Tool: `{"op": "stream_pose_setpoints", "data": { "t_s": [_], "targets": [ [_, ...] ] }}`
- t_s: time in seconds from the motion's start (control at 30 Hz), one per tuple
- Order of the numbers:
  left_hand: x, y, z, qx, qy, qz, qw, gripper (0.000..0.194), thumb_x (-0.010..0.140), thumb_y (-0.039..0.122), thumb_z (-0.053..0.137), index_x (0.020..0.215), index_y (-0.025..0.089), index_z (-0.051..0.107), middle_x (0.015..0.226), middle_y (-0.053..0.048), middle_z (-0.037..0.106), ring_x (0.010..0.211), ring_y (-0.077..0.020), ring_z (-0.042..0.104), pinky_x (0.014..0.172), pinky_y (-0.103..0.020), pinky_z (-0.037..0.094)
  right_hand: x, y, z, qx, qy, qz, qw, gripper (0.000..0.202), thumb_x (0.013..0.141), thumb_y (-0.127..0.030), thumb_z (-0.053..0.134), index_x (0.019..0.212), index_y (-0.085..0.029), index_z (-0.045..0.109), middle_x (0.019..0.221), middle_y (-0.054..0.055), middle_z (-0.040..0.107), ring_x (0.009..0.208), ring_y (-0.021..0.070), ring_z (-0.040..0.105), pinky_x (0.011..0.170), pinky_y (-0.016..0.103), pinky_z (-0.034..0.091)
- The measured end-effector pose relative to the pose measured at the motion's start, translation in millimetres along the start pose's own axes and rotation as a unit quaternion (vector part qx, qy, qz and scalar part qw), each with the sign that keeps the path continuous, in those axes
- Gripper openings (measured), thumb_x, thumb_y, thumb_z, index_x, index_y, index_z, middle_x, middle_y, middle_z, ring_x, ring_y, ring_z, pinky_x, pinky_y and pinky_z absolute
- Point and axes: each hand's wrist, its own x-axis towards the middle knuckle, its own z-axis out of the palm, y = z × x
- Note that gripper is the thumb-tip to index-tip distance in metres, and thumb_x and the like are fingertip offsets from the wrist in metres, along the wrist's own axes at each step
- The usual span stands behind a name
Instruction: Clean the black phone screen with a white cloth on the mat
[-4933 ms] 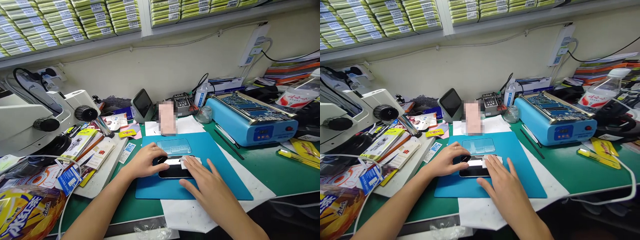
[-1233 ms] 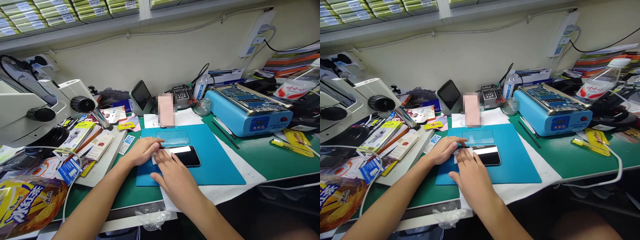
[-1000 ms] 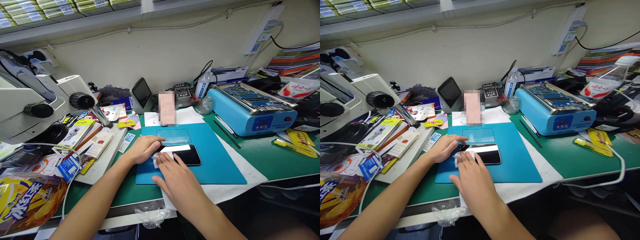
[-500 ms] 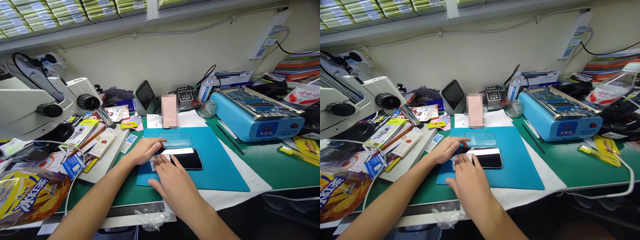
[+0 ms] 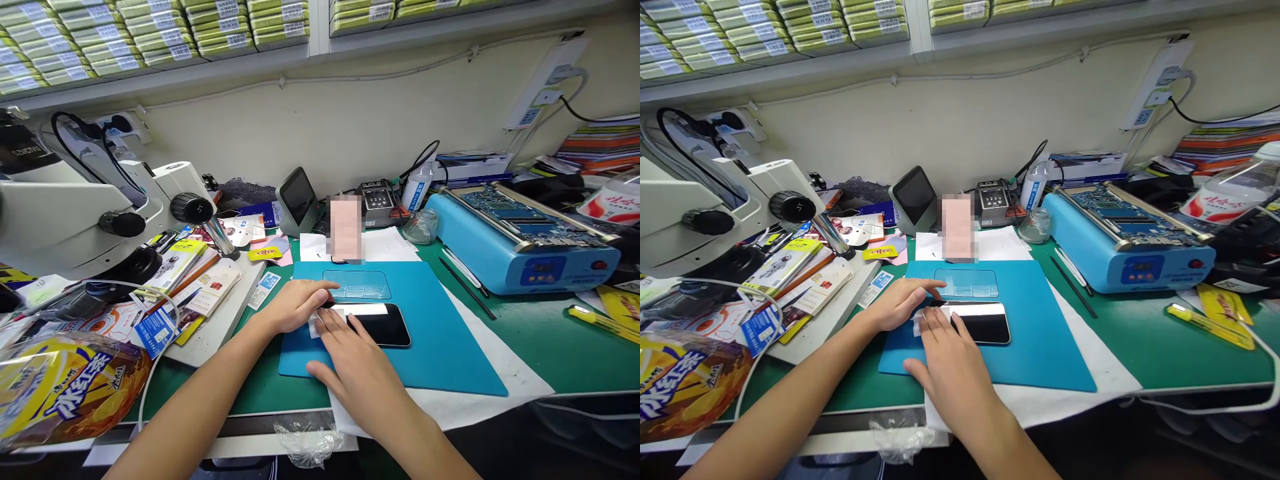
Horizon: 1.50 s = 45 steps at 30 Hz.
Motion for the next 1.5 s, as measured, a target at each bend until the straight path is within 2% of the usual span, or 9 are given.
{"op": "stream_pose_setpoints", "data": {
  "t_s": [0.1,0.27,0.53,0.67,0.8,1.03,1.23,1.3,1.5],
  "targets": [
    [0.0,0.5,-0.3,-0.001,0.003,-0.001,1.000,0.070,0.105,0.060,0.014,0.135,0.019,0.063,0.113,-0.007,0.076,0.107,-0.0250,0.069,0.095,-0.037,0.049,-0.2,2.1,1.4,-0.018,0.007,0.005,1.000,0.066,0.102,-0.055,0.042,0.151,-0.012,0.047,0.158,0.013,0.043,0.147,0.0296,0.039,0.120,0.053,0.035],
    [-0.2,1.2,0.4,0.003,0.000,0.004,1.000,0.068,0.105,0.060,0.016,0.138,0.020,0.060,0.114,-0.007,0.076,0.109,-0.0259,0.068,0.094,-0.038,0.048,-18.7,6.3,0.0,-0.062,0.002,-0.006,0.998,0.067,0.102,-0.053,0.042,0.153,-0.010,0.043,0.158,0.014,0.041,0.145,0.0314,0.042,0.117,0.054,0.040],
    [-1.1,-1.0,0.9,-0.007,0.007,-0.012,1.000,0.070,0.105,0.061,0.014,0.139,0.019,0.058,0.114,-0.007,0.077,0.108,-0.0258,0.069,0.095,-0.039,0.048,-4.5,21.5,-13.2,-0.057,-0.006,0.038,0.998,0.067,0.102,-0.056,0.039,0.152,-0.011,0.045,0.159,0.014,0.038,0.148,0.0309,0.037,0.118,0.057,0.035],
    [-0.9,-1.4,0.2,0.004,0.001,-0.011,1.000,0.069,0.105,0.061,0.016,0.139,0.020,0.059,0.115,-0.007,0.077,0.109,-0.0270,0.068,0.095,-0.040,0.048,-35.5,43.7,-6.3,-0.069,0.026,0.071,0.995,0.070,0.103,-0.060,0.032,0.154,-0.015,0.042,0.158,0.013,0.041,0.147,0.0304,0.039,0.116,0.060,0.037],
    [-0.7,-1.2,-0.8,0.009,-0.004,-0.007,1.000,0.066,0.106,0.058,0.017,0.136,0.021,0.062,0.115,-0.006,0.077,0.113,-0.0272,0.067,0.098,-0.040,0.048,-63.9,59.4,3.3,-0.099,0.065,0.071,0.990,0.073,0.100,-0.062,0.036,0.156,-0.016,0.038,0.157,0.014,0.043,0.144,0.0338,0.044,0.112,0.064,0.040],
    [-0.1,-0.8,-0.4,0.001,0.005,-0.015,1.000,0.068,0.106,0.058,0.016,0.130,0.019,0.066,0.113,-0.007,0.078,0.113,-0.0270,0.068,0.098,-0.041,0.048,-44.7,69.7,-6.8,-0.094,0.036,0.102,0.990,0.074,0.102,-0.064,0.028,0.156,-0.015,0.039,0.158,0.013,0.042,0.147,0.0330,0.040,0.114,0.065,0.038],
    [-0.3,-1.8,-0.2,0.027,-0.007,-0.003,1.000,0.066,0.106,0.055,0.017,0.127,0.020,0.068,0.117,-0.007,0.076,0.113,-0.0264,0.068,0.100,-0.041,0.049,-70.9,61.8,7.5,-0.189,0.130,0.036,0.973,0.075,0.100,-0.063,0.034,0.144,-0.006,0.054,0.149,0.022,0.053,0.137,0.0365,0.052,0.112,0.059,0.042],
    [-0.4,-2.1,0.1,0.044,-0.010,0.003,0.999,0.065,0.106,0.054,0.018,0.127,0.020,0.069,0.119,-0.007,0.076,0.113,-0.0266,0.068,0.100,-0.041,0.049,-75.6,59.4,9.9,-0.213,0.141,0.022,0.967,0.075,0.100,-0.064,0.033,0.140,-0.005,0.058,0.146,0.024,0.056,0.135,0.0379,0.054,0.111,0.060,0.042],
    [-0.4,-2.5,1.4,0.031,-0.002,0.003,1.000,0.065,0.107,0.054,0.018,0.122,0.020,0.071,0.115,-0.006,0.077,0.111,-0.0258,0.069,0.098,-0.039,0.050,-47.6,65.3,0.6,-0.219,0.090,0.050,0.970,0.079,0.102,-0.064,0.023,0.143,-0.004,0.056,0.149,0.024,0.053,0.138,0.0382,0.050,0.109,0.062,0.044]
  ]
}}
